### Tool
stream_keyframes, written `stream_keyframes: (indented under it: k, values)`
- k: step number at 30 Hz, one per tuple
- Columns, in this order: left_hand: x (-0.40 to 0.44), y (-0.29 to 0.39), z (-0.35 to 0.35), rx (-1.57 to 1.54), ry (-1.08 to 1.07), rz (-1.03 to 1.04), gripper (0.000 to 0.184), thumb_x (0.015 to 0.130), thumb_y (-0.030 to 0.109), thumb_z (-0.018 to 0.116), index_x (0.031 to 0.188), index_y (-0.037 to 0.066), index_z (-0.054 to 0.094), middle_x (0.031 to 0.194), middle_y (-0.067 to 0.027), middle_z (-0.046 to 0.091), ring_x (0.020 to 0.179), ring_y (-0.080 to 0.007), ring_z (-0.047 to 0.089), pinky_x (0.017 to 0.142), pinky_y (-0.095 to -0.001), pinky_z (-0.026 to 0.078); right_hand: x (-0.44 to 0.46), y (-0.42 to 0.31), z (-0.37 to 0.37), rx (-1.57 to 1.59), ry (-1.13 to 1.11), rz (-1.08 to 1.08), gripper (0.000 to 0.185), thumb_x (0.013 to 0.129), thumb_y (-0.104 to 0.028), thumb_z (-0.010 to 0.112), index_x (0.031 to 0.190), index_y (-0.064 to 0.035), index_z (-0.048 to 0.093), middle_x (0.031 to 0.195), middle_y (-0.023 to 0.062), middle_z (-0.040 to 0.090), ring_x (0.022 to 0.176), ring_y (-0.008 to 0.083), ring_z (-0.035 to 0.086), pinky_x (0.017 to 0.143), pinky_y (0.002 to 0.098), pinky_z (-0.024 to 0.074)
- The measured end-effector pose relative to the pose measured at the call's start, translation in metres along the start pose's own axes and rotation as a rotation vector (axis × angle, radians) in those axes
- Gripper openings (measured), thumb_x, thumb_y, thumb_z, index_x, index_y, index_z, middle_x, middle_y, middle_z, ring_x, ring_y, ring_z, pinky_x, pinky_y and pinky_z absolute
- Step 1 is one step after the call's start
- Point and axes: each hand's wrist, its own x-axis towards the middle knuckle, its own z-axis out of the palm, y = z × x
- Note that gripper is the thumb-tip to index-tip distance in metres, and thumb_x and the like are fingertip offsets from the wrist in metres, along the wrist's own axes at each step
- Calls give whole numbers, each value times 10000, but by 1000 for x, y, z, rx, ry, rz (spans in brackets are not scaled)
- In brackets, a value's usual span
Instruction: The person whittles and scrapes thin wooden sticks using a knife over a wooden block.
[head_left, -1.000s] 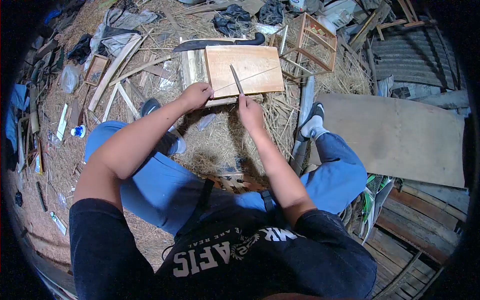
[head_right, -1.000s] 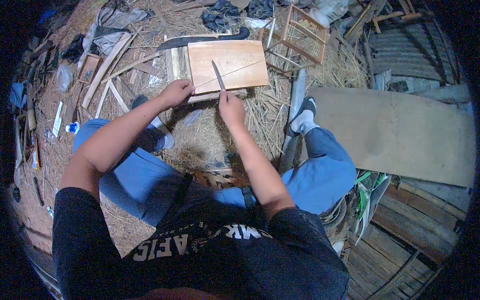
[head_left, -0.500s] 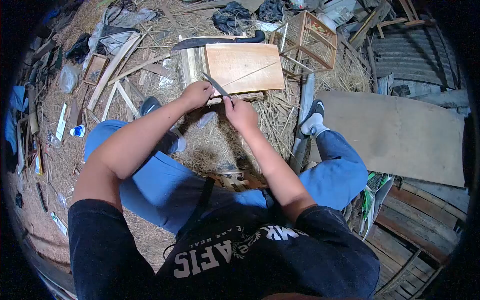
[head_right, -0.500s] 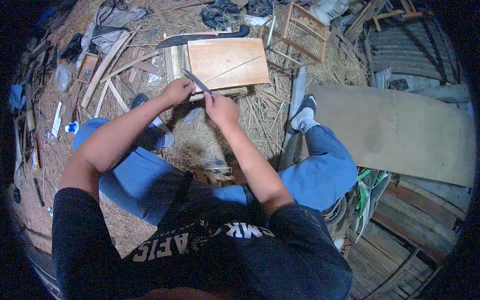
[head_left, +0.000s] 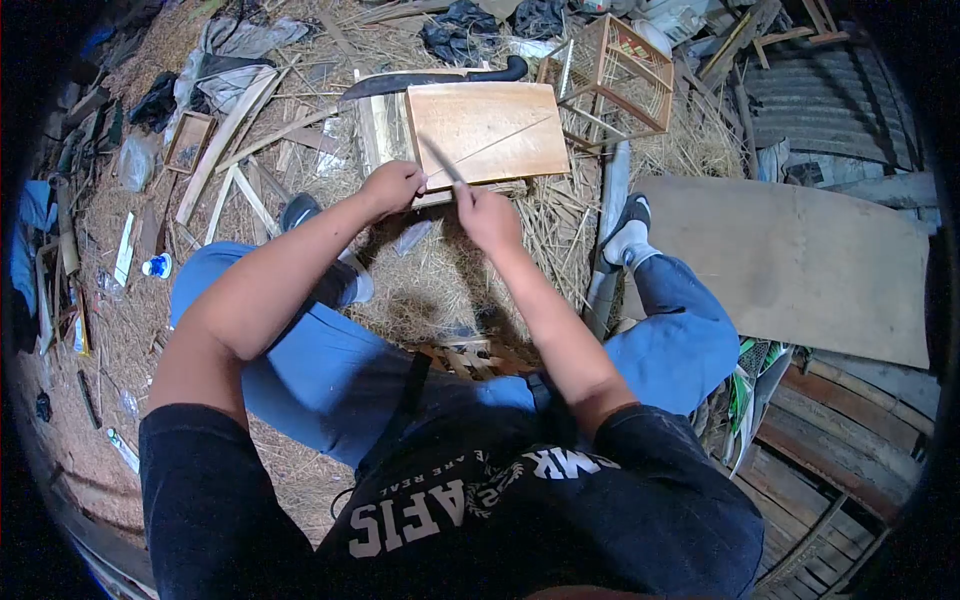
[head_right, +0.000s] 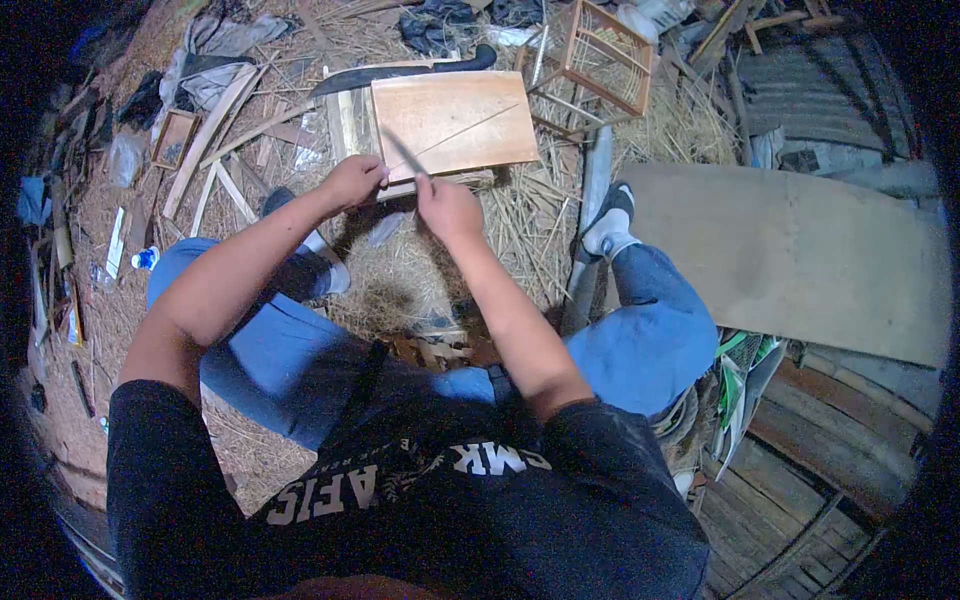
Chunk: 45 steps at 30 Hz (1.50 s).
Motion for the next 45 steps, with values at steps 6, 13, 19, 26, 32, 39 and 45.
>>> stream_keyframes:
  k: [6,13,19,26,32,39,45]
  values:
    - [2,-7,3,9,28,37,316,948,307,582,837,41,712,774,-116,679,718,-234,631,707,-369,499,-5,-5,-10,-69,-92,-20,573,999,-516,416,865,-72,753,840,234,709,827,421,698,789,520,547]
    - [-3,2,-3,7,16,59,340,972,313,586,834,24,699,742,-99,640,671,-192,593,685,-350,488,3,13,-12,-16,-88,34,581,1018,-499,405,858,-55,744,826,227,705,807,433,688,759,532,541]
    - [-1,0,0,11,6,18,353,970,331,550,838,40,699,796,-161,686,758,-304,651,738,-407,497,-13,6,-29,-151,-178,-26,566,1021,-488,404,921,-53,751,874,233,713,859,419,697,804,534,550]
    - [3,-8,1,-33,-32,1,355,971,323,545,812,37,684,731,-134,662,693,-255,623,691,-393,489,-8,33,-43,-162,-197,-12,631,1014,-522,390,903,-17,752,923,261,710,877,448,688,835,537,540]
    - [3,-6,-1,-83,-52,-44,332,967,306,564,792,46,674,655,-87,616,626,-187,587,624,-361,473,17,73,-32,-46,-86,69,630,1015,-531,346,985,-51,752,1012,237,719,960,436,685,883,540,523]
    - [-1,4,-5,-53,-33,-5,326,968,304,577,786,49,668,634,-70,598,608,-167,568,606,-353,462,41,86,-78,-57,-64,271,669,1011,-548,344,1018,-13,745,1010,249,714,987,443,678,899,513,522]
    - [0,-1,-3,-1,-23,86,340,971,299,564,792,36,684,703,-102,656,666,-195,604,667,-355,483,50,134,-83,-160,-83,156,685,997,-572,368,1045,3,737,1017,293,693,1002,461,664,927,524,503]
